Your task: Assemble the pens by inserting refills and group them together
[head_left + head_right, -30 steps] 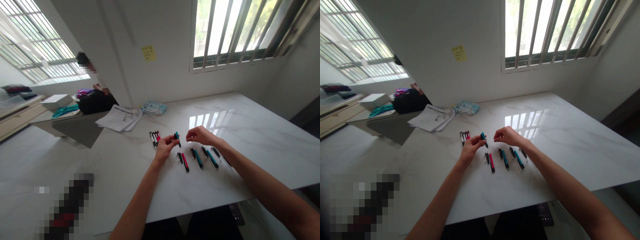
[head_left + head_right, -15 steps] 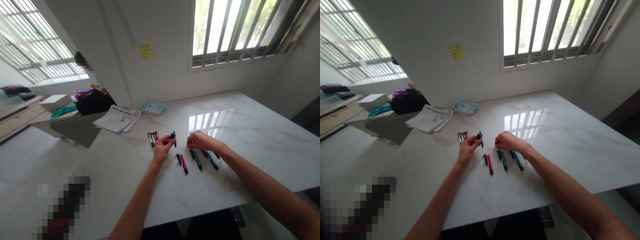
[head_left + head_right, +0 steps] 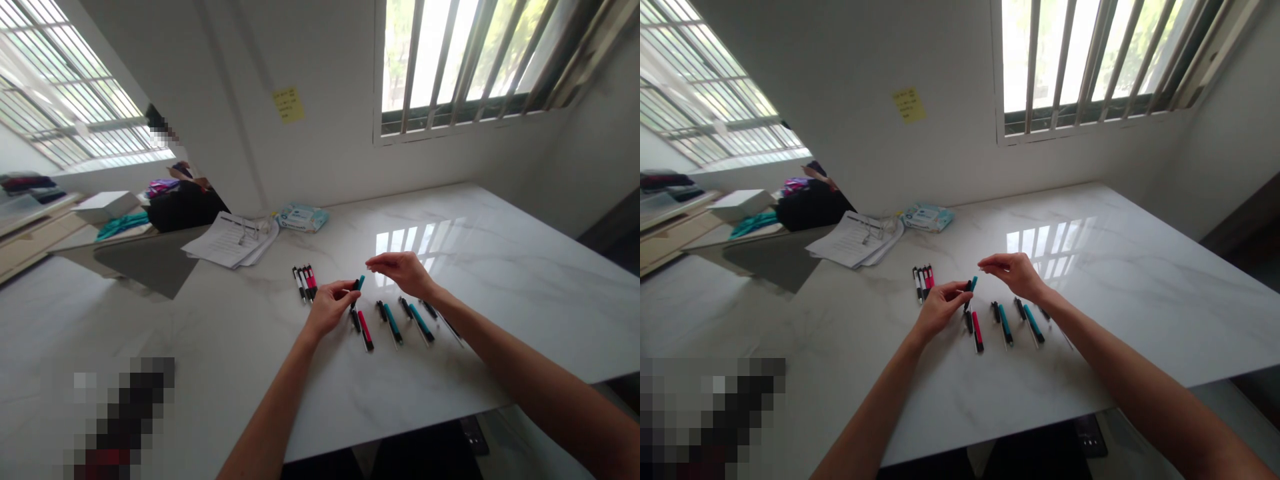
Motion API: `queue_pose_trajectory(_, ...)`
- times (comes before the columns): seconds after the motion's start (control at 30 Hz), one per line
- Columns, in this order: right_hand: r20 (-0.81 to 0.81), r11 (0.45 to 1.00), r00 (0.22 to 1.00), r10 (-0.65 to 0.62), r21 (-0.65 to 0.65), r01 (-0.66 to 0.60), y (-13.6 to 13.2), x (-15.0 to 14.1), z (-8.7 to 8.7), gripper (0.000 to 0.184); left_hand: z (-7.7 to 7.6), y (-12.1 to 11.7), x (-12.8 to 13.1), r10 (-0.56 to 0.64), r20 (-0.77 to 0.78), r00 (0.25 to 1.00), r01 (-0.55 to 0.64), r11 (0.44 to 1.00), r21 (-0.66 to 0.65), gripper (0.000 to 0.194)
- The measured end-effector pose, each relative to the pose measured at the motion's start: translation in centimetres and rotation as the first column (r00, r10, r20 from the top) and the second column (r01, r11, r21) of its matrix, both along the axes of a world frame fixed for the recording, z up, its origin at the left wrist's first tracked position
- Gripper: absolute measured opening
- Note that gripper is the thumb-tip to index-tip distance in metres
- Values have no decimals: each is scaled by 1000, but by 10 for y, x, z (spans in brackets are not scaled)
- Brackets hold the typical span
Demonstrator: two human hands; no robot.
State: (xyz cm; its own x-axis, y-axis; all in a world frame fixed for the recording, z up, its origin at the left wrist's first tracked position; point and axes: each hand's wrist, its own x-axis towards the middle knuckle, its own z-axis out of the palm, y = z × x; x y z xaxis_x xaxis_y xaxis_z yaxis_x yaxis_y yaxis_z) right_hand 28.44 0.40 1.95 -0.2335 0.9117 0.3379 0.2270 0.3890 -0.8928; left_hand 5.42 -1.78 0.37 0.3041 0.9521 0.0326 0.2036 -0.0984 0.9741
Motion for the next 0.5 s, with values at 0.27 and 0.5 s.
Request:
queue_pose_trajectory(0.27,132,994,988,85,59,-93,-5,-3,2,23,2,-1,1,-26,-16,1000,27,999,18,40)
queue_pose_trajectory(0.5,86,993,991,100,47,-104,-4,2,7,30,0,-1,2,-27,17,1000,26,999,30,39)
